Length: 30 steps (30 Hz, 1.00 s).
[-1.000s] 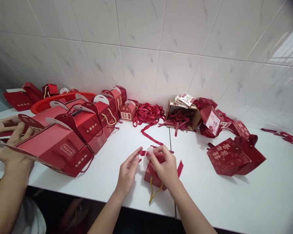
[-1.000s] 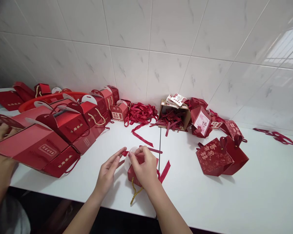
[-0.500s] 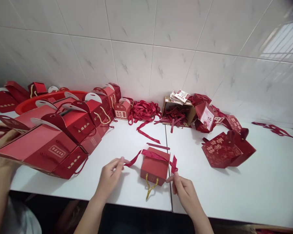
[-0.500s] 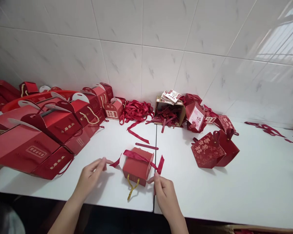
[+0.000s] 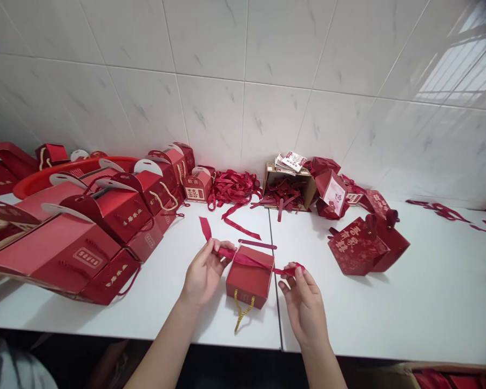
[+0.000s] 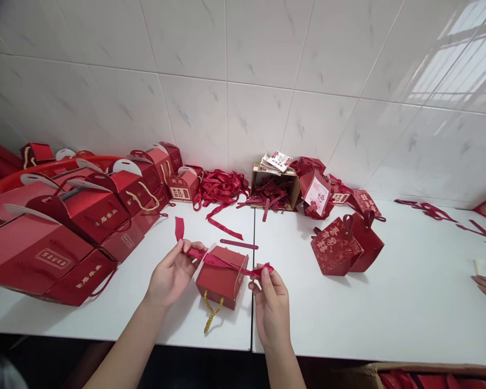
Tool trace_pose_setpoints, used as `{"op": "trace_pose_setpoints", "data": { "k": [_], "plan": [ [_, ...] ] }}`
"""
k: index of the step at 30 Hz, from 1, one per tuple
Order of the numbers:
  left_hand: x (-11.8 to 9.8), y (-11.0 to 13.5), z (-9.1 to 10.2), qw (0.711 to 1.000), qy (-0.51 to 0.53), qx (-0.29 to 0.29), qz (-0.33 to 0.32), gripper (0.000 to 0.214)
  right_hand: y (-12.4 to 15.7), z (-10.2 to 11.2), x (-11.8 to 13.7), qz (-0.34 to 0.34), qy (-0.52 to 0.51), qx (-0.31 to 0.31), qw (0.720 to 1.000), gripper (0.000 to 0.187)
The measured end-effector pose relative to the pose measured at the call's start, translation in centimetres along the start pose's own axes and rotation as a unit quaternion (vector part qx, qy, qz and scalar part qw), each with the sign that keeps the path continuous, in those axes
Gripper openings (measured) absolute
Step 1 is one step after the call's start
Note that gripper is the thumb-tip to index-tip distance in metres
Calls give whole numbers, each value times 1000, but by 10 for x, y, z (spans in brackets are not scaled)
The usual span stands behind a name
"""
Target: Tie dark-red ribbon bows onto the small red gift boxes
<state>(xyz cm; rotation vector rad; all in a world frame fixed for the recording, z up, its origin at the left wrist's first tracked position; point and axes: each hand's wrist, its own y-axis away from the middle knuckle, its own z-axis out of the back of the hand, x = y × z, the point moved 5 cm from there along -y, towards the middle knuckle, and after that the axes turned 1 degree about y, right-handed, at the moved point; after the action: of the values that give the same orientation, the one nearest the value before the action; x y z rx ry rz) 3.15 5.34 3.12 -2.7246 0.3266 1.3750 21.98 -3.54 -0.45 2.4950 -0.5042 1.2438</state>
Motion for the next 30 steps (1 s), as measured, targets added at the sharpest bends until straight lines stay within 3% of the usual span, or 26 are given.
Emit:
{"op": "trace_pose_setpoints", "data": {
  "k": [3,7,9,12,15,19,22,25,27,30],
  "plan": [
    [6,8,-7,999,-52,-8,-8,20,2,-10,2,41,57,6,998,20],
    [8,15,-14,982,-174,18,-68,30,7,-18,10,124,201,5,972,27],
    [5,17,-18,958,-259,33,-114,30,9,-21,12,150,235,10,960,28],
    [0,19,-21,899,-396,33,-182,27,10,-25,14,178,249,14,952,27],
    [2,21,-22,848,-473,39,-234,23,11,-27,14,204,244,11,948,26],
    [16,25,-24,815,-518,103,-237,12,11,-33,10,202,221,34,953,28],
    [21,28,-26,845,-483,131,-191,14,10,-40,5,172,239,85,952,28],
    [12,28,-24,938,-302,108,-131,18,8,-38,2,149,246,103,952,24],
    [6,23,-16,988,-120,51,-78,17,5,-29,3,134,181,83,971,25],
    [8,17,1,997,66,-36,23,22,1,-12,-2,72,21,51,996,27]
  ]
}}
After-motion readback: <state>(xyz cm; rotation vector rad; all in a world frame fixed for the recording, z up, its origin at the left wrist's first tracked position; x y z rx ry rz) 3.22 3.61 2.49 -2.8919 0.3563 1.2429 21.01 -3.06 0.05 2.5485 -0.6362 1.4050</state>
